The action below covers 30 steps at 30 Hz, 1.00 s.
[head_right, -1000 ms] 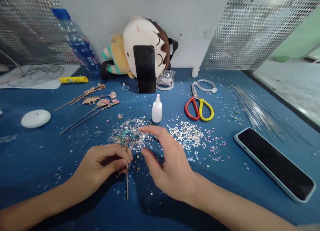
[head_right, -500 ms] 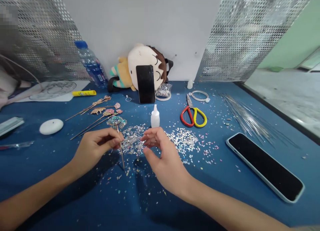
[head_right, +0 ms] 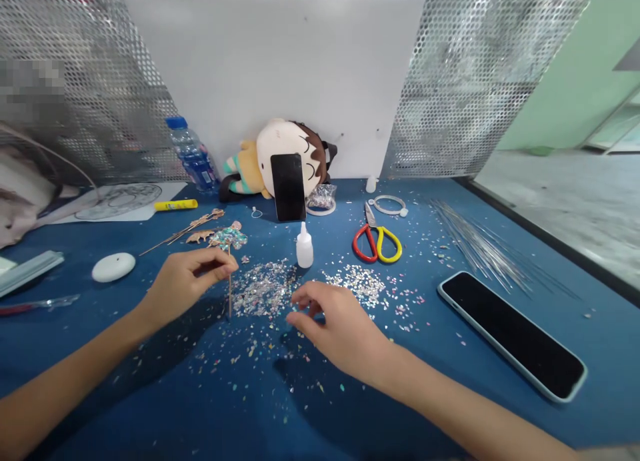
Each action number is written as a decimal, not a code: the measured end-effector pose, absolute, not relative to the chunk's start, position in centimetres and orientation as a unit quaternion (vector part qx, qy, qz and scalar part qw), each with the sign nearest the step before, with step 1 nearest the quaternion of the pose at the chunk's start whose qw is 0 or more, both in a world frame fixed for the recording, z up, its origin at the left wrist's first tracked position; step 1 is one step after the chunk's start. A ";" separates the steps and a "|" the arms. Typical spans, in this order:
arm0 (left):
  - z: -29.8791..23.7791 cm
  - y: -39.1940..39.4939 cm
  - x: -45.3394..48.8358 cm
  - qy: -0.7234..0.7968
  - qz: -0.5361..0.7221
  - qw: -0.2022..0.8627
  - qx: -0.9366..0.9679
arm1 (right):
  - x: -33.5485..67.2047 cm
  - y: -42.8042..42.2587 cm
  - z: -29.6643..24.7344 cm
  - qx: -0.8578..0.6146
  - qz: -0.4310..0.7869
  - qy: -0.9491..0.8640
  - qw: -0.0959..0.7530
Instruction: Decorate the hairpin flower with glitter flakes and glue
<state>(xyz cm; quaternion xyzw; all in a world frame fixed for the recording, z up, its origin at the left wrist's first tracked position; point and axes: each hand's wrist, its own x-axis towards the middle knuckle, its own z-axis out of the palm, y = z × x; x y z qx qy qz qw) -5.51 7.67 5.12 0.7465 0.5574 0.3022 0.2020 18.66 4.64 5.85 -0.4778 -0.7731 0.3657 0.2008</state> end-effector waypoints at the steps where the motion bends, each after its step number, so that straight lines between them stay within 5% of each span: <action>1: 5.1 8.0 -5.7 0.558 0.292 0.198 0.751 | 18.9 4.8 5.8 -0.481 0.349 -0.782 0.189; 19: 4.0 14.4 -9.6 0.535 0.035 0.196 0.821 | 20.3 5.7 4.9 -0.466 0.251 -0.833 0.162; 30: 3.8 14.9 -9.4 0.565 0.037 0.201 0.800 | 20.7 6.0 4.3 -0.461 0.238 -0.838 0.168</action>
